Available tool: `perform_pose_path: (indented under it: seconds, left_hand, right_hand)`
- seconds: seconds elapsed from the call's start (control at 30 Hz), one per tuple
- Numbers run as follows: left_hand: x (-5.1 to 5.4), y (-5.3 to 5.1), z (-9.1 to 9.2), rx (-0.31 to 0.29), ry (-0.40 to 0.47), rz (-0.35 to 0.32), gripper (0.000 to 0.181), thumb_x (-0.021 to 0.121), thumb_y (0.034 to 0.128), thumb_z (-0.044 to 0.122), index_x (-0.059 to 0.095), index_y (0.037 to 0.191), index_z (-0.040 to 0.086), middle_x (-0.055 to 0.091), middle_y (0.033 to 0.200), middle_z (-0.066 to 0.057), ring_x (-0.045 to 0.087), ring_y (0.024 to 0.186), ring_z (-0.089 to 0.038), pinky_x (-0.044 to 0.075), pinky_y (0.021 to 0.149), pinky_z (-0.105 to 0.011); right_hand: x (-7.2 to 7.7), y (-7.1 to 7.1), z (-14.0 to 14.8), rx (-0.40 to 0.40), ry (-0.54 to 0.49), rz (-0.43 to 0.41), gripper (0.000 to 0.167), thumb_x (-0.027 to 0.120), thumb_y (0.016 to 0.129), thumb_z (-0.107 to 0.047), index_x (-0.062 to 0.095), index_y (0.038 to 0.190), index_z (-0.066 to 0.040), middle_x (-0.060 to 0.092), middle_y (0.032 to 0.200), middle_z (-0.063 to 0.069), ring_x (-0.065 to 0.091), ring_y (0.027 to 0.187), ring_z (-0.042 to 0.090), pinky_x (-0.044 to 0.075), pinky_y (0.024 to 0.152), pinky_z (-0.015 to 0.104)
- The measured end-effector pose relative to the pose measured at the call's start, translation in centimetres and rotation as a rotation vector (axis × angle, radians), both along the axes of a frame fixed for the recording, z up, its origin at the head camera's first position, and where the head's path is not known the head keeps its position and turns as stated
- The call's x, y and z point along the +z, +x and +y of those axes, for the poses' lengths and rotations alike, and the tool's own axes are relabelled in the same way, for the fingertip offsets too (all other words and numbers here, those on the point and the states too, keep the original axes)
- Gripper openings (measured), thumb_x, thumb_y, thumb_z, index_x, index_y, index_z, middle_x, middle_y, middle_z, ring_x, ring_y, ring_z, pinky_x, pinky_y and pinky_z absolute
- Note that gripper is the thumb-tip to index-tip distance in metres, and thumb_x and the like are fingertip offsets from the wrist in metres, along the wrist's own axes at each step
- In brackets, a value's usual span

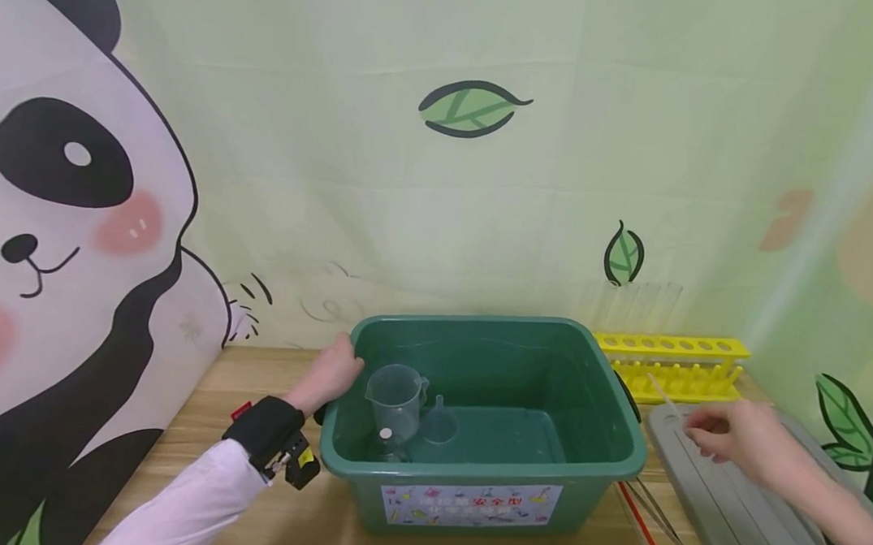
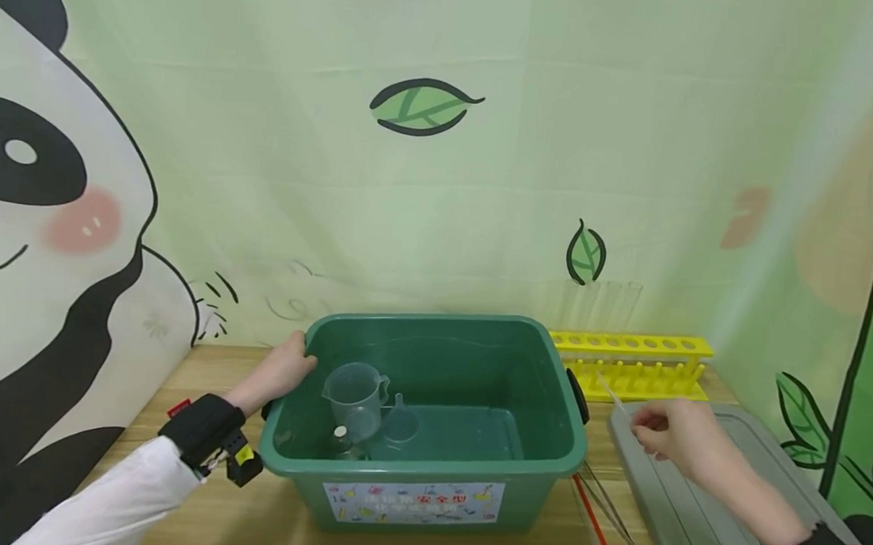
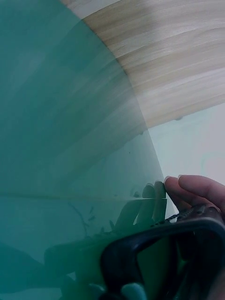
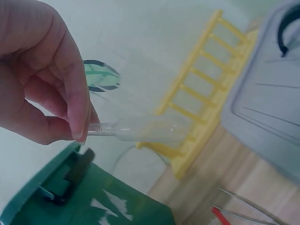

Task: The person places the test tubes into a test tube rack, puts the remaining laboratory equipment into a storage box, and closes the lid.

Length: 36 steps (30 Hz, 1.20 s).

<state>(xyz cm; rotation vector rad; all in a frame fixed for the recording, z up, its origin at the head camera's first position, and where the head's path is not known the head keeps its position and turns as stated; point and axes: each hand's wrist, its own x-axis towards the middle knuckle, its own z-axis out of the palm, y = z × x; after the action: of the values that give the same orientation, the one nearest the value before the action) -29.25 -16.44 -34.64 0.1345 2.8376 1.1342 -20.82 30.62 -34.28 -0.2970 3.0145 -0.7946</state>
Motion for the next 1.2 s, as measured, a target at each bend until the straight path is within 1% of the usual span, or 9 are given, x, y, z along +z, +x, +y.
perform_pose_path:
  seconds: [0.2, 0.27, 0.4, 0.47, 0.73, 0.83, 0.97, 1.07, 1.2]
  left_hand:
    - [0.0, 0.0, 0.0, -0.002, -0.005, 0.004, 0.040, 0.035, 0.0905, 0.003, 0.023, 0.124, -0.017, 0.043, 0.111, -0.032, 0.055, 0.086, -0.033, 0.051, 0.060, -0.036]
    - [0.0, 0.0, 0.0, -0.005, -0.009, 0.007, 0.040, 0.035, 0.0903, 0.003, 0.024, 0.123, -0.017, 0.043, 0.110, -0.032, 0.055, 0.085, -0.032, 0.051, 0.060, -0.036]
    - [-0.2, 0.0, -0.1, -0.014, -0.014, 0.016, 0.039, 0.035, 0.0898, 0.002, 0.025, 0.122, -0.017, 0.044, 0.106, -0.030, 0.056, 0.082, -0.031, 0.051, 0.058, -0.035]
    - [-0.2, 0.0, -0.1, -0.016, -0.015, 0.018, 0.039, 0.035, 0.0897, 0.002, 0.025, 0.122, -0.017, 0.044, 0.105, -0.030, 0.057, 0.081, -0.031, 0.051, 0.057, -0.034]
    - [-0.2, 0.0, -0.1, -0.011, -0.029, 0.023, 0.040, 0.035, 0.0891, 0.003, 0.025, 0.122, -0.017, 0.045, 0.106, -0.030, 0.056, 0.080, -0.031, 0.051, 0.058, -0.035]
    - [-0.1, 0.0, -0.1, -0.011, -0.047, 0.031, 0.040, 0.035, 0.0890, 0.002, 0.025, 0.122, -0.017, 0.045, 0.106, -0.030, 0.056, 0.080, -0.030, 0.051, 0.059, -0.035]
    - [0.0, 0.0, -0.1, -0.003, -0.067, 0.033, 0.041, 0.036, 0.0893, 0.002, 0.025, 0.123, -0.018, 0.045, 0.108, -0.031, 0.055, 0.082, -0.031, 0.051, 0.060, -0.036]
    - [0.1, 0.0, 0.1, 0.004, -0.079, 0.031, 0.040, 0.036, 0.0896, 0.003, 0.026, 0.123, -0.017, 0.046, 0.106, -0.030, 0.055, 0.082, -0.031, 0.051, 0.060, -0.036]
    - [0.2, -0.1, 0.3, 0.002, -0.108, 0.046, 0.039, 0.037, 0.0895, 0.002, 0.027, 0.121, -0.018, 0.047, 0.105, -0.029, 0.054, 0.082, -0.030, 0.050, 0.064, -0.038]
  right_hand:
    - [1.7, -0.3, -0.8, 0.027, 0.026, 0.061, 0.009, 0.062, 0.081, -0.001, 0.064, 0.089, 0.003, 0.062, 0.075, 0.002, 0.055, 0.059, 0.015, 0.045, 0.049, 0.029]
    - [2.3, -0.4, -1.0, 0.042, 0.040, 0.123, 0.008, 0.062, 0.081, -0.002, 0.064, 0.088, 0.002, 0.062, 0.074, 0.002, 0.055, 0.059, 0.015, 0.045, 0.048, 0.028]
    - [3.4, -0.8, -1.7, 0.086, 0.068, 0.290, 0.006, 0.065, 0.078, 0.000, 0.065, 0.084, 0.002, 0.062, 0.073, 0.001, 0.056, 0.061, 0.016, 0.046, 0.051, 0.027]
    - [4.2, -1.0, -2.2, 0.102, 0.084, 0.344, 0.007, 0.066, 0.078, -0.001, 0.066, 0.085, 0.002, 0.061, 0.074, 0.001, 0.056, 0.064, 0.017, 0.046, 0.053, 0.029]
    - [7.3, -1.7, -5.1, 0.163, 0.112, 0.421, 0.015, 0.066, 0.081, -0.006, 0.066, 0.093, 0.002, 0.063, 0.078, 0.001, 0.057, 0.069, 0.019, 0.046, 0.061, 0.037]
    - [8.0, -1.9, -6.5, 0.185, 0.116, 0.468, 0.013, 0.066, 0.080, -0.006, 0.066, 0.092, 0.001, 0.063, 0.077, 0.001, 0.058, 0.069, 0.019, 0.047, 0.062, 0.038]
    - [8.6, -2.4, -8.6, 0.226, 0.108, 0.518, 0.011, 0.068, 0.079, -0.006, 0.067, 0.089, -0.002, 0.063, 0.076, -0.001, 0.058, 0.068, 0.018, 0.048, 0.062, 0.036]
    - [8.8, -2.7, -10.1, 0.274, 0.099, 0.518, 0.010, 0.069, 0.078, -0.004, 0.068, 0.088, -0.004, 0.062, 0.076, -0.001, 0.057, 0.068, 0.016, 0.048, 0.062, 0.034]
    - [9.0, -3.2, -12.0, 0.315, 0.096, 0.476, 0.011, 0.069, 0.078, -0.003, 0.068, 0.089, -0.003, 0.063, 0.079, 0.001, 0.057, 0.069, 0.016, 0.049, 0.062, 0.033]
